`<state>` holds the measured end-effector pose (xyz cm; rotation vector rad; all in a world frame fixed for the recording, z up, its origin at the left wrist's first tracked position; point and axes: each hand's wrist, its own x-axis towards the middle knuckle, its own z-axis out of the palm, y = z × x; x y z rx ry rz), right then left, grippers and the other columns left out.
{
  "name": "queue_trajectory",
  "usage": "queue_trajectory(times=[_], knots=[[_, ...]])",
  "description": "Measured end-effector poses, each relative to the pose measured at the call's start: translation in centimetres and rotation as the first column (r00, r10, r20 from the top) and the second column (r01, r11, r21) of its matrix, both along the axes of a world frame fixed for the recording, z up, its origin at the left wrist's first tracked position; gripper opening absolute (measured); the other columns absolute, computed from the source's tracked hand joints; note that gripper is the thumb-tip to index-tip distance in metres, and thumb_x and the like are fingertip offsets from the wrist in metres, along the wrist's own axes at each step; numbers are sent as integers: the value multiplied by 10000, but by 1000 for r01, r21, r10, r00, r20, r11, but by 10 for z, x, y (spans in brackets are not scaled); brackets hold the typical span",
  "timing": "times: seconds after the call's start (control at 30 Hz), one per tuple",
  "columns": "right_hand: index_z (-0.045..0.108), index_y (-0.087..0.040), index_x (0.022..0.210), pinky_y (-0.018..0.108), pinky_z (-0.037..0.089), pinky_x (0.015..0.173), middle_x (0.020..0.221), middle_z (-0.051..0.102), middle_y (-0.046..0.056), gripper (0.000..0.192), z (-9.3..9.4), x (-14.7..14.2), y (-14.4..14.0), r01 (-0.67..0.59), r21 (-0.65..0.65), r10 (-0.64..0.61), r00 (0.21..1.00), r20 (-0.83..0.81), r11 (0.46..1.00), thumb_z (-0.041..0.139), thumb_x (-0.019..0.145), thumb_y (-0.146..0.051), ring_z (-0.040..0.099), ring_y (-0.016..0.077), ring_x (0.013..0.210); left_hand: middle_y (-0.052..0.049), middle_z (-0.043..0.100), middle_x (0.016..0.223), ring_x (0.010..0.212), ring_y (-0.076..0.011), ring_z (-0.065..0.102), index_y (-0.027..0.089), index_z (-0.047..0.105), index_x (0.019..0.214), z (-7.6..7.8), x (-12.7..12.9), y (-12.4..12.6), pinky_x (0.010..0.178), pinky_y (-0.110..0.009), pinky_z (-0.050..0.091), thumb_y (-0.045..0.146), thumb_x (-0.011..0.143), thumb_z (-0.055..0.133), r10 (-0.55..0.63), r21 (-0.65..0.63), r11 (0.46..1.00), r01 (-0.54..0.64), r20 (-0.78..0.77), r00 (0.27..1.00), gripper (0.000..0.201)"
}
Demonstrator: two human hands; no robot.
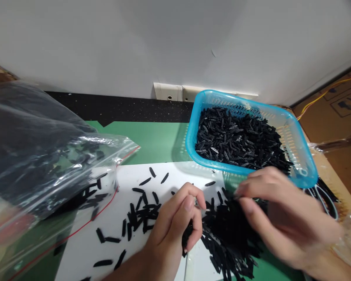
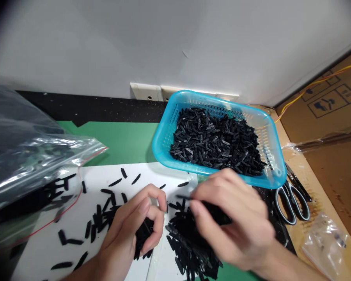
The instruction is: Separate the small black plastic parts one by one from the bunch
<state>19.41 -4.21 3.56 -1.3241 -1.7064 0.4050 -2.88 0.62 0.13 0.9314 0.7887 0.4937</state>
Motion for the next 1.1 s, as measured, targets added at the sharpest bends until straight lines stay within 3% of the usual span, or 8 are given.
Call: queue_trajectory(times=[0.07, 0.17, 0.23, 0.33, 0.47, 0.67, 0.97, 1.1], knots=[[760, -264, 1089, 471, 468, 988, 943, 804, 34, 210, 7, 16, 5, 237, 157, -275, 913, 302, 959, 770, 979, -86, 699, 278, 948, 88, 467, 532, 473, -104, 275, 237, 563, 1007, 2, -1, 0, 486, -249, 191, 655, 1162, 384, 7, -30, 1000, -7, -15, 1000, 481], [752, -283, 1326, 586, 376, 1151, 1163, 823, 93, 324, 12, 27, 12, 475, 181, -507, 784, 357, 861, 780, 1019, -181, 703, 378, 1140, 93, 465, 526, 458, -105, 241, 251, 539, 1042, 4, -2, 0, 471, -238, 174, 717, 1144, 338, 17, -54, 998, -18, -31, 999, 517], [747, -269, 1328, 547, 450, 1080, 1162, 815, 96, 338, 11, 21, 11, 388, 142, -413, 871, 268, 911, 764, 1017, -138, 720, 351, 1089, 92, 470, 522, 452, -107, 236, 253, 545, 1085, 3, -1, -2, 463, -236, 169, 752, 1130, 320, 12, -42, 999, -13, -34, 999, 549], [763, -192, 1176, 436, 524, 898, 1042, 811, 75, 276, 6, -1, 3, 7, 72, -23, 977, 214, 997, 747, 974, -4, 701, 266, 960, 87, 488, 519, 448, -109, 246, 247, 555, 1155, -3, 0, -8, 461, -243, 161, 854, 1076, 322, 8, 27, 1000, -7, -23, 1000, 655], [769, -96, 1239, 399, 571, 820, 1075, 824, 114, 224, -8, -32, -6, -282, -39, 283, 957, 55, 959, 747, 1022, -45, 696, 241, 937, 89, 443, 593, 507, -134, 317, 257, 520, 1317, -9, 0, -15, 474, -248, 242, 950, 1011, 252, -9, 54, 998, 8, 18, 1000, 803], [783, -103, 1122, 386, 590, 848, 1022, 821, 100, 111, -26, -45, -8, -275, -46, 267, 955, -130, 960, 718, 1057, -42, 695, 210, 920, 86, 407, 618, 537, -146, 350, 250, 511, 1347, -4, 1, -13, 496, -264, 286, 953, 1007, 201, -82, 103, 992, 78, 33, 996, 840], [816, -140, 1033, 329, 596, 820, 930, 814, 42, 49, -21, -33, -3, -189, -122, 142, 938, -318, 974, 815, 1024, -91, 742, 166, 863, 102, 401, 588, 521, -129, 307, 224, 556, 1200, 1, 2, -4, 530, -283, 248, 734, 1149, 323, -114, 43, 992, 117, -56, 992, 563], [843, -169, 1032, 312, 592, 776, 931, 808, 35, 89, -22, -28, -1, -157, -154, 94, 931, -353, 976, 843, 999, -87, 736, 164, 844, 78, 373, 545, 531, -129, 331, 232, 514, 819, 3, 1, 0, 574, -309, 285, 652, 1175, 383, -143, 111, 982, 151, -79, 987, 566]])
